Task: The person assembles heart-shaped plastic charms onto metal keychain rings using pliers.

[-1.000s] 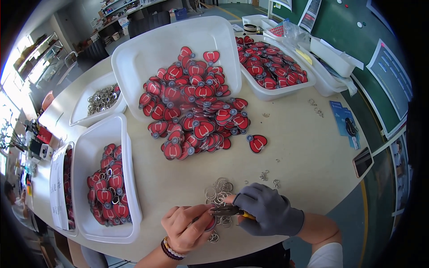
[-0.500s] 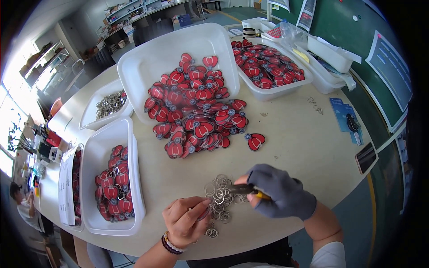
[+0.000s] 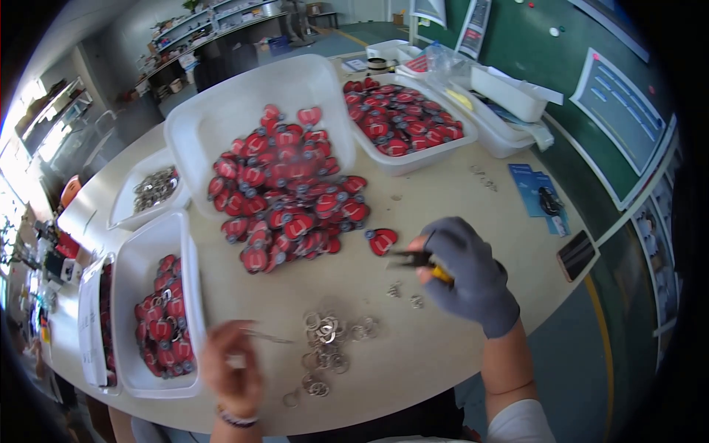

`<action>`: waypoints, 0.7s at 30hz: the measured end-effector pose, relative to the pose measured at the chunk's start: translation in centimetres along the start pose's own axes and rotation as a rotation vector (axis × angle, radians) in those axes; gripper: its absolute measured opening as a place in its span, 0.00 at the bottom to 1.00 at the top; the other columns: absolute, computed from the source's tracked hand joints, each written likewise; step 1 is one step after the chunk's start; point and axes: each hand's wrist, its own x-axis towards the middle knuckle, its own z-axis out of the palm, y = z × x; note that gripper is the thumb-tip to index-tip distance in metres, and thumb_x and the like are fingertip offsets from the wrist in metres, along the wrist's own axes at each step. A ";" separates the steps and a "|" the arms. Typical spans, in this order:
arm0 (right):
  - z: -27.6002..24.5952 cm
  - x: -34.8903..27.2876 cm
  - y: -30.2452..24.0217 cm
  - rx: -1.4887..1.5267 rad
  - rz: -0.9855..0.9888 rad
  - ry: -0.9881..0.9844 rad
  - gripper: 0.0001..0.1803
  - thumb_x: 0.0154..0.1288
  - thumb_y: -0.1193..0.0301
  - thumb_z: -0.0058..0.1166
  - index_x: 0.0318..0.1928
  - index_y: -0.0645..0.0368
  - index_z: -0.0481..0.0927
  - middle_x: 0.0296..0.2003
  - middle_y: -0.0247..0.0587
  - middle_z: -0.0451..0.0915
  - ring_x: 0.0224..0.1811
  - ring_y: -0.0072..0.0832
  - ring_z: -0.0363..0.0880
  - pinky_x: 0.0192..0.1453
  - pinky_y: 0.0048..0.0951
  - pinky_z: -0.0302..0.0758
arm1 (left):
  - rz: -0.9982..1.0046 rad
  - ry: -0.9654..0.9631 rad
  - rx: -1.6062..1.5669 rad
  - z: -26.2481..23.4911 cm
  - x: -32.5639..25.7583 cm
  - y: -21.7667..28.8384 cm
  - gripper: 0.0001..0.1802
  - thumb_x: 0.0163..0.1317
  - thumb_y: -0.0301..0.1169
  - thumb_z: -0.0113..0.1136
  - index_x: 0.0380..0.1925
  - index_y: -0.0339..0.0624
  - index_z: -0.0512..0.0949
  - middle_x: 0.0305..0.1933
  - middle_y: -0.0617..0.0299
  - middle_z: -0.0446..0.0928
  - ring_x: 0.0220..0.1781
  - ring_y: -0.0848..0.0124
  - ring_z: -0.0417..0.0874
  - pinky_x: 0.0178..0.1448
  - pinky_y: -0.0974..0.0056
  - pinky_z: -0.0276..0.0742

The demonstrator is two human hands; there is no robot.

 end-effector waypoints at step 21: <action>3.4 -0.4 5.4 -0.238 0.294 -0.503 0.06 0.59 0.69 0.56 0.37 0.53 0.82 0.35 0.41 0.84 0.39 0.42 0.84 0.43 0.43 0.80 | 0.431 -0.910 -0.021 15.4 10.3 1.3 0.23 0.62 0.23 0.57 0.59 0.35 0.71 0.62 0.47 0.72 0.62 0.52 0.73 0.65 0.55 0.72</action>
